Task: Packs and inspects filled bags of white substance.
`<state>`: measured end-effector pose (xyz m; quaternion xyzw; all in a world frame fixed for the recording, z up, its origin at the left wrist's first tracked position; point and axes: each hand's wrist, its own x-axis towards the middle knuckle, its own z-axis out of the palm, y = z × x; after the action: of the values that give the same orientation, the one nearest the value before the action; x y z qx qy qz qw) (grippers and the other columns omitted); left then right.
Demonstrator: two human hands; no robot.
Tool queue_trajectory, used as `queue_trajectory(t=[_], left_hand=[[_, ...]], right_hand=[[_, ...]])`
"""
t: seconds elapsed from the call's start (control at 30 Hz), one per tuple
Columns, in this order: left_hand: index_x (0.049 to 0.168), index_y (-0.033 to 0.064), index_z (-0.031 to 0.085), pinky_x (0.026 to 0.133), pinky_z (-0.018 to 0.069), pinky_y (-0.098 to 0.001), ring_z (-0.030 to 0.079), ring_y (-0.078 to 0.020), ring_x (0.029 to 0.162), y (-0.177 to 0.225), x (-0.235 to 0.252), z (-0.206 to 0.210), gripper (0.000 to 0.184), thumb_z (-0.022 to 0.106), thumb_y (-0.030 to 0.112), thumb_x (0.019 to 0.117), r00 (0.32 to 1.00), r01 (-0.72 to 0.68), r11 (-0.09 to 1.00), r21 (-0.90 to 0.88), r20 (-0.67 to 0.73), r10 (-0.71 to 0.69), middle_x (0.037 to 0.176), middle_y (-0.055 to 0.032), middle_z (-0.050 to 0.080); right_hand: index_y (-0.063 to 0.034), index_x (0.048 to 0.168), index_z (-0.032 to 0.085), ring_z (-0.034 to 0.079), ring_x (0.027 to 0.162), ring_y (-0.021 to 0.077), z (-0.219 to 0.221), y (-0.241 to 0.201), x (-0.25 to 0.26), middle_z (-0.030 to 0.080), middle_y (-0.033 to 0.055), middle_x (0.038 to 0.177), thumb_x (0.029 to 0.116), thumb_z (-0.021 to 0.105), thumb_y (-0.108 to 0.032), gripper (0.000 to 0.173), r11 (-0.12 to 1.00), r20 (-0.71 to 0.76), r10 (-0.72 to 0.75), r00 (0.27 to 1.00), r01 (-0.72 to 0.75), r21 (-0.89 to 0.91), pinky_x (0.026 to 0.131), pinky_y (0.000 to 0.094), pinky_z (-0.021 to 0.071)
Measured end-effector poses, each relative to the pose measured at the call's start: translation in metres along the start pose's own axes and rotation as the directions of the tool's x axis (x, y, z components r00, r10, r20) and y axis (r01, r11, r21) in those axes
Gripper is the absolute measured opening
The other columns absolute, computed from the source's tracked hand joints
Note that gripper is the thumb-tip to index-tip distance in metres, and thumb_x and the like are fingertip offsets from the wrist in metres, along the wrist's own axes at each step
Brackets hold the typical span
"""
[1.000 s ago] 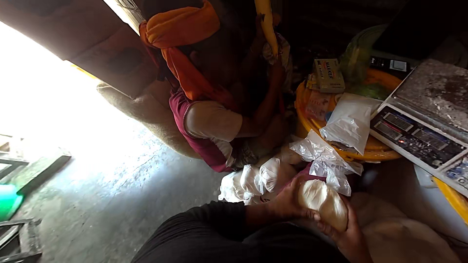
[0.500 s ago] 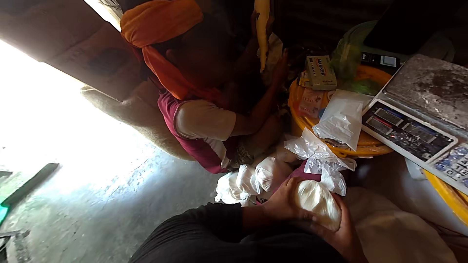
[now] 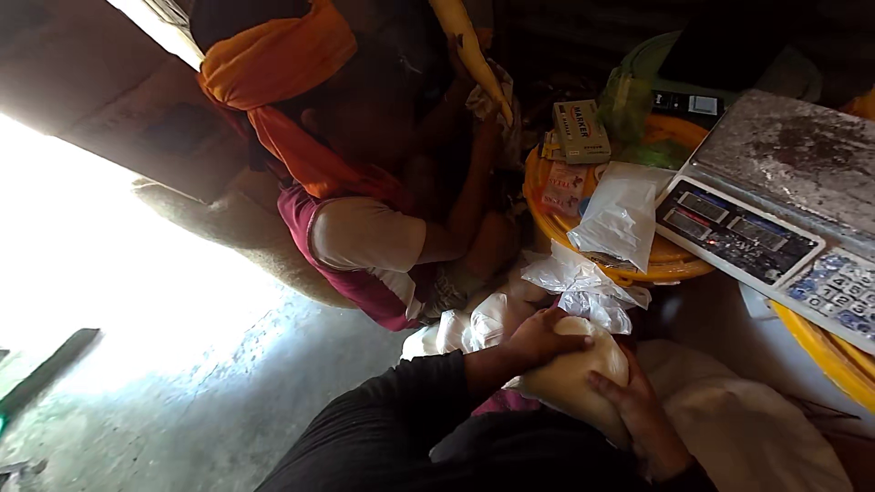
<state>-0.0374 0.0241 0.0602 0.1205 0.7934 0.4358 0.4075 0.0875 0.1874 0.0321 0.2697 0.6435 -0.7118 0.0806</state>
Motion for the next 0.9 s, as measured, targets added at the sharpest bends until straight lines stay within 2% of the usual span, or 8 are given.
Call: queue_trajectory(t=[0.23, 0.33, 0.43, 0.53, 0.6, 0.73, 0.83, 0.9], left_hand=[[0.152, 0.0049, 0.038, 0.107, 0.0461, -0.0525, 0.055, -0.0352, 0.129, -0.031, -0.02, 0.01, 0.072, 0.067, 0.041, 0.0974, 0.992, 0.116, 0.955, -0.273, -0.008, -0.122, 0.148, -0.0257, 0.047], [0.153, 0.004, 0.028, 0.089, 0.0564, -0.0442, 0.066, -0.0266, 0.104, -0.03, -0.045, 0.014, 0.076, 0.062, 0.045, 0.0995, 0.962, 0.274, 0.875, -0.4, 0.117, -0.248, 0.125, -0.0206, 0.061], [0.147, 0.0042, 0.033, 0.076, 0.0586, -0.0416, 0.068, -0.0243, 0.091, -0.02, -0.053, 0.006, 0.068, 0.067, 0.036, 0.0981, 0.947, 0.3, 0.9, -0.317, 0.214, -0.24, 0.112, -0.0169, 0.064], [0.149, -0.001, 0.036, 0.094, 0.0552, -0.0407, 0.066, -0.0206, 0.105, 0.009, -0.064, -0.018, 0.068, 0.07, 0.023, 0.0943, 0.979, 0.089, 0.981, -0.17, 0.196, -0.054, 0.124, -0.0174, 0.062], [0.142, -0.0015, 0.047, 0.088, 0.0565, -0.0335, 0.066, -0.0126, 0.099, 0.033, -0.077, -0.041, 0.065, 0.069, 0.03, 0.09, 0.97, -0.156, 0.975, -0.158, 0.164, 0.181, 0.118, -0.0104, 0.065], [0.139, 0.0108, 0.057, 0.07, 0.0605, -0.0251, 0.071, -0.01, 0.088, 0.056, -0.076, -0.064, 0.084, 0.064, 0.074, 0.0839, 0.739, -0.54, 0.659, -0.524, 0.081, 0.669, 0.125, -0.0036, 0.069], [0.145, 0.0191, 0.049, 0.09, 0.0571, -0.0286, 0.066, -0.0084, 0.111, 0.042, -0.056, -0.024, 0.087, 0.068, 0.074, 0.0794, 0.615, -0.661, 0.486, -0.572, -0.042, 0.787, 0.136, 0.0023, 0.064], [0.133, 0.028, 0.06, 0.101, 0.0539, -0.0275, 0.064, -0.0017, 0.116, 0.031, -0.051, 0.008, 0.072, 0.078, 0.066, 0.0738, 0.635, -0.642, 0.49, -0.59, -0.051, 0.771, 0.126, 0.0134, 0.069]], right_hand=[[-0.0054, 0.152, 0.034, 0.067, 0.106, 0.0174, 0.001, 0.012, -0.012, 0.061, 0.015, 0.129, 0.0646, 0.086, -0.017, 0.102, 0.992, -0.007, 0.05, 0.999, -0.049, 0.118, 0.087, 0.0331, 0.0598], [-0.006, 0.153, 0.031, 0.064, 0.11, 0.021, -0.002, 0.007, -0.018, 0.058, 0.0168, 0.132, 0.0756, 0.083, -0.016, 0.094, 0.984, 0.004, 0.14, 0.99, -0.139, 0.111, 0.091, 0.0371, 0.0566], [-0.0045, 0.147, 0.038, 0.07, 0.102, 0.0236, -0.002, 0.006, -0.02, 0.065, 0.0165, 0.121, 0.0776, 0.082, -0.014, 0.083, 0.976, 0.028, 0.147, 0.989, -0.149, 0.158, 0.086, 0.0395, 0.061], [-0.0041, 0.149, 0.034, 0.07, 0.103, 0.0189, -0.001, -0.006, -0.028, 0.065, 0.012, 0.123, 0.0701, 0.085, -0.019, 0.095, 0.962, 0.052, -0.014, 0.999, 0.0, 0.273, 0.086, 0.036, 0.0619], [-0.0054, 0.143, 0.039, 0.072, 0.096, 0.0152, 0.0, -0.014, -0.04, 0.069, 0.0062, 0.112, 0.0668, 0.091, -0.036, 0.098, 0.899, 0.008, -0.134, 0.991, 0.118, 0.421, 0.082, 0.0349, 0.0636], [-0.0181, 0.116, 0.071, 0.074, 0.094, 0.0138, 0.002, -0.035, -0.048, 0.077, 0.0007, 0.102, 0.0864, 0.077, -0.044, 0.04, 0.598, -0.041, -0.472, 0.881, 0.354, 0.719, 0.083, 0.0372, 0.0638], [-0.0233, 0.12, 0.069, 0.072, 0.103, 0.0116, 0.002, -0.043, -0.053, 0.076, -0.0033, 0.11, 0.0902, 0.073, -0.045, 0.037, 0.54, -0.101, -0.587, 0.803, 0.481, 0.691, 0.091, 0.0362, 0.0617], [-0.0288, 0.126, 0.063, 0.07, 0.106, 0.0055, 0.004, -0.035, -0.056, 0.074, -0.0105, 0.113, 0.0889, 0.076, -0.042, 0.042, 0.597, -0.135, -0.615, 0.777, 0.571, 0.564, 0.094, 0.0312, 0.0599]])
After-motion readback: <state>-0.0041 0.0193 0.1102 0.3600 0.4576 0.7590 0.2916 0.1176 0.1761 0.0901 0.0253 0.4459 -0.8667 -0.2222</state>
